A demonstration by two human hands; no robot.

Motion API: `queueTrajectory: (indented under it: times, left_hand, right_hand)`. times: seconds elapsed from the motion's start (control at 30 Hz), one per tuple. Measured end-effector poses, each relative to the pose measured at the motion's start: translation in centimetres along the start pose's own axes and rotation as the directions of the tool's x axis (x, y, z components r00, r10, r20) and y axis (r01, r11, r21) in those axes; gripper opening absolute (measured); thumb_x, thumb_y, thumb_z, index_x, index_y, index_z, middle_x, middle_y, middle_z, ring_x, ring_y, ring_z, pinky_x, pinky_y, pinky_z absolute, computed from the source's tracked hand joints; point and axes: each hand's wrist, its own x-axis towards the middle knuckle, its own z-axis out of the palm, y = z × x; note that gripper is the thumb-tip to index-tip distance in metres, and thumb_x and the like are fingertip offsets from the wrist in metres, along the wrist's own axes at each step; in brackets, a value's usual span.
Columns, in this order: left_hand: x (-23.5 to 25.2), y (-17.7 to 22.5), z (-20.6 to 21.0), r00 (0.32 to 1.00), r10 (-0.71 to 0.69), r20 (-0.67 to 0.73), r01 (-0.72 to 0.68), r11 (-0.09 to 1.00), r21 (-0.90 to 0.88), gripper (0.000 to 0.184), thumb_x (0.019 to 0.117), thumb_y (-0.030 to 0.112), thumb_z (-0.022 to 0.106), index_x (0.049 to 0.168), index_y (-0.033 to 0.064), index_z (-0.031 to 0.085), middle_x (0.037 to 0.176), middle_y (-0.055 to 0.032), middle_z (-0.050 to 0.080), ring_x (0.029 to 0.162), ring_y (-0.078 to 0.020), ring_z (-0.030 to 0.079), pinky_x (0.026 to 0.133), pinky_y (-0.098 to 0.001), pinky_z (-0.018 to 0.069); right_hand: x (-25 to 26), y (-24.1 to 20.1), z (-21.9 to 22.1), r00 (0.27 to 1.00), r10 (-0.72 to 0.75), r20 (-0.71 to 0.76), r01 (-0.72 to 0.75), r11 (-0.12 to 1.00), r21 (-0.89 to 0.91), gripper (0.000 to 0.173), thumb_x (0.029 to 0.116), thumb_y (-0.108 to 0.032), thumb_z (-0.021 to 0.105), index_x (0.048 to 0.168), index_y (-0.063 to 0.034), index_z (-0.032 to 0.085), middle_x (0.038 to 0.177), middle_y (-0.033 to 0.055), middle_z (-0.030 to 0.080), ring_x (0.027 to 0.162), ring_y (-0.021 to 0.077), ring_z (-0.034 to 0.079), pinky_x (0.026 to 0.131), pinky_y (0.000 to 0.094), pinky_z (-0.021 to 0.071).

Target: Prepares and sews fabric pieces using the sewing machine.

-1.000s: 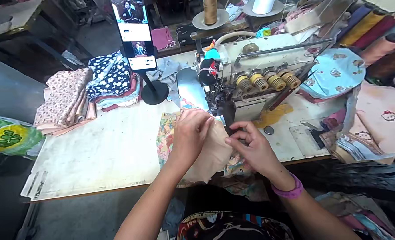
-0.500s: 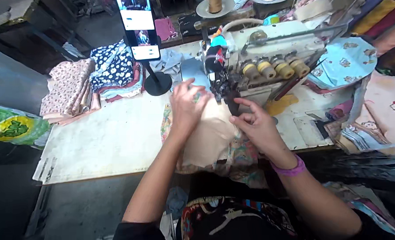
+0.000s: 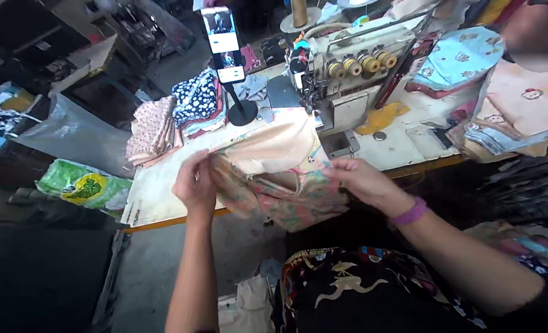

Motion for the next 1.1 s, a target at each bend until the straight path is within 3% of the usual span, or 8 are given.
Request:
queueTrajectory:
  times: [0.17,0.27,0.33,0.43,0.6,0.77,0.9,1.1]
  left_hand:
    - [6.7,-2.2,3.0,0.912,0.142,0.385,-0.117,0.989,-0.089,0.015,0.0946,0.003,0.067,0.102,-0.0053,0.076,0.109,-0.0229,0.072,0.105,-0.0336,0.07,0.096,-0.0455,0.0541]
    - [0.4,0.4,8.0,0.85,0.114,0.514,0.059,0.949,-0.309,0.016,0.0928,0.014,0.073,0.104,0.0047,0.079,0.111,-0.0118,0.072,0.11,-0.0219,0.066,0.099,-0.0382,0.0527]
    - [-2.2,1.8,10.8,0.806,-0.011,0.592,0.269,0.898,-0.349,0.019,0.0949,0.007,0.066,0.108,-0.0027,0.077,0.114,-0.0175,0.072,0.111,-0.0232,0.068,0.101,-0.0366,0.0525]
    - [0.7,2.5,9.8,0.638,-0.26,0.725,0.63,0.718,-0.297,0.02,0.1026,0.009,0.056,0.107,-0.0031,0.072,0.103,-0.0045,0.072,0.093,-0.0012,0.066,0.087,-0.0205,0.0535]
    - [6.3,2.4,7.3,0.434,-0.107,0.895,0.631,0.744,-0.217,0.017,0.1017,0.015,0.057,0.101,0.0051,0.071,0.091,0.01,0.069,0.086,0.0083,0.062,0.082,-0.0146,0.0521]
    - [6.7,5.6,6.7,0.531,-0.244,0.811,0.708,0.654,-0.267,0.018,0.1052,0.015,0.047,0.097,0.0177,0.063,0.072,0.0157,0.058,0.064,0.0074,0.054,0.062,-0.0114,0.0468]
    - [6.5,10.4,6.9,0.664,-0.139,0.735,0.514,0.798,-0.313,0.025,0.1092,0.025,0.046,0.101,0.0113,0.065,0.08,0.0116,0.058,0.067,0.0106,0.05,0.06,-0.0064,0.0416]
    - [5.8,12.2,9.8,0.686,-0.145,0.713,0.31,0.945,-0.106,0.028,0.1079,0.028,0.045,0.099,0.0123,0.067,0.077,0.0038,0.059,0.062,-0.0008,0.053,0.056,-0.0153,0.0422]
  right_hand:
    - [1.3,1.8,4.3,0.997,-0.013,-0.07,0.03,0.971,0.237,0.007,0.1011,-0.003,0.058,0.105,-0.0001,0.063,0.083,0.0004,0.07,0.071,0.0077,0.068,0.07,0.0254,0.059]
    - [0.5,1.8,4.2,0.998,-0.022,-0.059,0.037,0.965,0.26,0.008,0.101,-0.004,0.057,0.105,-0.0007,0.063,0.08,0.0008,0.071,0.067,0.0096,0.069,0.068,0.0269,0.0607]
    - [-0.3,1.7,4.2,0.997,-0.007,-0.072,0.027,0.96,0.278,0.009,0.0996,-0.004,0.057,0.104,-0.0026,0.064,0.081,0.0002,0.072,0.068,0.0095,0.07,0.067,0.0268,0.0615]
    - [-0.7,1.9,3.5,0.997,0.036,-0.07,-0.015,0.961,0.276,0.008,0.0993,-0.004,0.058,0.104,-0.0048,0.065,0.085,-0.0006,0.073,0.073,0.0097,0.072,0.071,0.0282,0.063]
    - [1.1,4.3,1.0,0.998,-0.009,-0.063,0.023,0.976,0.217,0.007,0.0961,-0.005,0.062,0.097,-0.0076,0.068,0.082,-0.0045,0.072,0.074,0.0055,0.069,0.073,0.0248,0.0598]
    - [1.7,5.3,-0.7,0.999,0.015,-0.049,-0.005,0.981,0.194,0.006,0.0961,-0.008,0.063,0.096,-0.0089,0.069,0.082,-0.0057,0.07,0.075,0.0037,0.068,0.074,0.0232,0.0585]
    - [0.7,4.1,-1.9,0.996,-0.072,-0.047,0.077,0.991,0.114,0.006,0.0946,-0.01,0.066,0.093,-0.0119,0.072,0.083,-0.0079,0.072,0.077,0.0018,0.069,0.076,0.0217,0.0586]
    - [2.2,1.6,-3.2,0.989,-0.144,-0.04,0.145,0.989,0.029,0.008,0.0946,-0.009,0.065,0.094,-0.0101,0.073,0.08,-0.0093,0.071,0.073,-0.0012,0.067,0.069,0.0168,0.0569]
